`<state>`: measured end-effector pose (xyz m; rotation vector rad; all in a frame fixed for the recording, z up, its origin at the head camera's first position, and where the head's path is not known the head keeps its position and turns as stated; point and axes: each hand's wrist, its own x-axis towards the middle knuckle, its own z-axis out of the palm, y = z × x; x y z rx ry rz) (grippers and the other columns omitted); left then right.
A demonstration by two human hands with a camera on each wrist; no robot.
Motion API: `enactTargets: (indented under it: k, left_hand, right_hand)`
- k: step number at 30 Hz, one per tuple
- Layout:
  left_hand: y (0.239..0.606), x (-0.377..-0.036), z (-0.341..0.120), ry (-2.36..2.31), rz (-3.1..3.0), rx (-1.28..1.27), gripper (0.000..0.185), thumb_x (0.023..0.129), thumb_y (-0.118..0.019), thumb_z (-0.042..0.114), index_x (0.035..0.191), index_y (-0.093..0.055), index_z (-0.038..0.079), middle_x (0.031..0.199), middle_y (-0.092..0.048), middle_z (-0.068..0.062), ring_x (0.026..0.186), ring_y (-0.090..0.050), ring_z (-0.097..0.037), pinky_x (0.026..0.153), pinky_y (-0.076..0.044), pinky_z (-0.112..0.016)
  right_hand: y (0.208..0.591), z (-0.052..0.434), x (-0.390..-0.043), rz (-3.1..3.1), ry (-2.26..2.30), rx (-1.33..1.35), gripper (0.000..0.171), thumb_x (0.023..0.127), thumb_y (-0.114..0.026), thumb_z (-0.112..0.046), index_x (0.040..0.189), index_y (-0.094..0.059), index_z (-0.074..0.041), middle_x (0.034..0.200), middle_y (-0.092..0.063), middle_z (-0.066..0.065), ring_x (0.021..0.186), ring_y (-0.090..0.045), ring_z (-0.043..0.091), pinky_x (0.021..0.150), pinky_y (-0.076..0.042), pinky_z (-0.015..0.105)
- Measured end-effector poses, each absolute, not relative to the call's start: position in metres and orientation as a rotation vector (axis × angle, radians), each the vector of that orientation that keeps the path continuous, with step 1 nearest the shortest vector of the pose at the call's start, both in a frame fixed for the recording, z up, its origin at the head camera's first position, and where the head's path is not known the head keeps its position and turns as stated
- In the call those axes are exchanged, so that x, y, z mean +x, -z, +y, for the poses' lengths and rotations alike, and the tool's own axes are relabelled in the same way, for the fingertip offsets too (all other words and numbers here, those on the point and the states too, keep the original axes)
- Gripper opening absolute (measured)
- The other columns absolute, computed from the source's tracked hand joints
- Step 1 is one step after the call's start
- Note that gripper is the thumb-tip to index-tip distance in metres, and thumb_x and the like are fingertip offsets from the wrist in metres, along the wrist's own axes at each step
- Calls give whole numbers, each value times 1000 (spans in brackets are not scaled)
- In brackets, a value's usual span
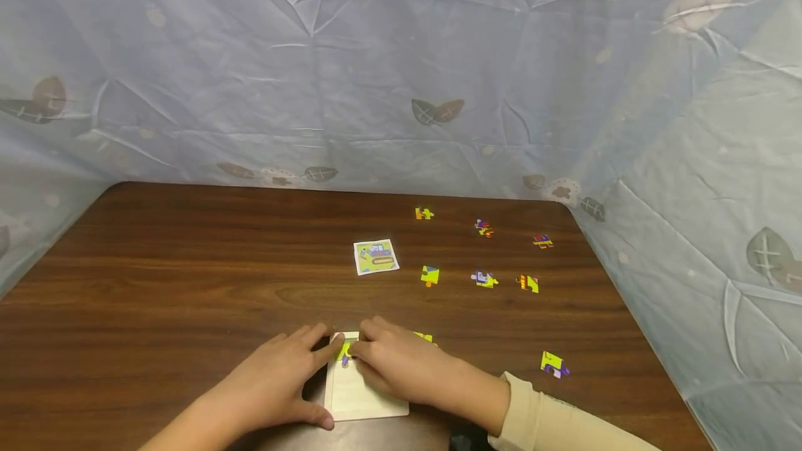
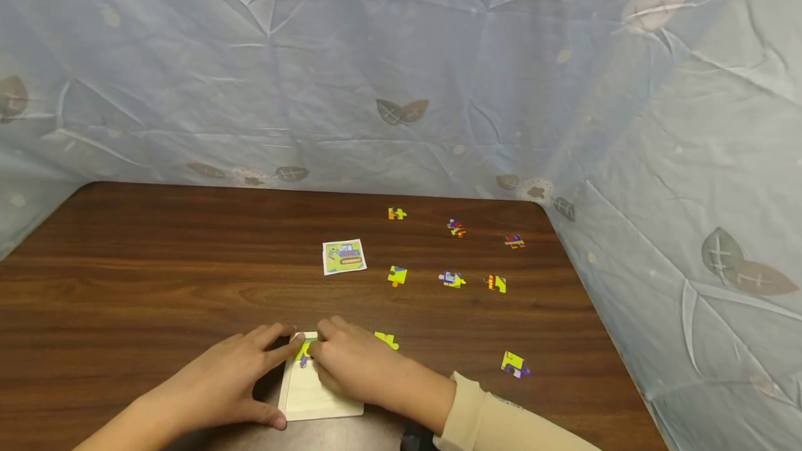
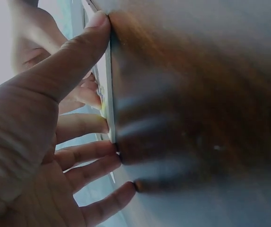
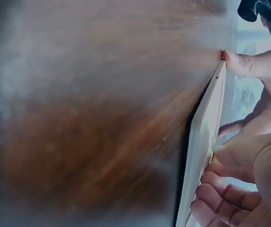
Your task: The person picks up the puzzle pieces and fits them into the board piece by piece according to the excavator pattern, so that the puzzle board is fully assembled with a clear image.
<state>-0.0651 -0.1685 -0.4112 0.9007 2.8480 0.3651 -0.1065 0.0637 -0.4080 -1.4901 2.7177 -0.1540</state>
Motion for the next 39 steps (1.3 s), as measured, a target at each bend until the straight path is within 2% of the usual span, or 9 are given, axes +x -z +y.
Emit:
enactTargets:
  k: [5,7,11,15,19,21,28,34,39]
  left_hand:
    - [409,-66,-166,-349,2826,884,111,66,-81,75,150,-56,7,149,-57,-17,136,-58,-47,101,-53,-67]
    - [408,-66,-165,-342,2815,877,111,66,-81,75,151,-56,7,149,-57,-17,136,-57,-49,102,-52,-68]
    - [406,-67,-164,-326,2814,871,110,67,-82,73,151,-55,8,148,-57,-15,136,-57,-50,104,-51,-67]
    - [406,-66,-163,-315,2825,880,109,67,-83,72,151,-56,7,145,-57,-14,135,-58,-48,104,-52,-66]
    - [405,-66,-163,-314,2825,871,110,67,-83,72,151,-56,7,146,-57,-15,135,-57,-49,104,-52,-66]
    - [405,-66,-163,-315,2816,859,110,67,-83,72,151,-55,7,148,-56,-15,137,-56,-49,104,-51,-66]
    - [405,-66,-164,-303,2801,859,112,67,-81,74,152,-54,7,149,-55,-17,137,-56,-48,103,-52,-66]
    - [407,-65,-163,-303,2814,849,111,67,-81,75,151,-55,8,149,-55,-16,137,-57,-44,102,-53,-64]
    - [407,-66,-162,-301,2814,834,111,67,-82,75,151,-55,8,148,-55,-16,136,-57,-43,101,-53,-63]
  right_hand:
    - [406,77,-108,2639,257,-1437,27,106,-61,-27,127,-71,-14,115,-63,-3,102,-57,3,84,-52,13]
    - [405,88,-111,2624,345,-1399,30,107,-60,-30,131,-70,-14,117,-63,-3,97,-58,1,82,-52,12]
    - [403,121,-121,2733,511,-1254,20,105,-63,-27,117,-73,-13,106,-66,-3,85,-57,1,76,-54,18]
    - [401,161,-139,2952,516,-945,12,102,-68,-21,101,-73,-11,95,-68,-2,84,-61,6,74,-56,27]
    - [400,199,-157,3059,479,-595,17,99,-72,-21,97,-69,-4,87,-65,4,76,-55,12,66,-50,32]
    - [400,212,-166,3069,488,-502,23,99,-73,-23,99,-66,-1,84,-62,6,73,-51,15,64,-45,32]
    - [411,224,-189,3089,508,-435,36,97,-75,-32,96,-62,2,79,-54,6,71,-44,17,61,-36,30]
    - [415,221,-197,3115,446,-392,40,95,-77,-36,95,-62,1,83,-60,9,72,-49,18,62,-41,31]
    - [411,224,-201,3056,489,-378,35,97,-75,-29,100,-63,3,91,-61,13,78,-52,21,68,-47,36]
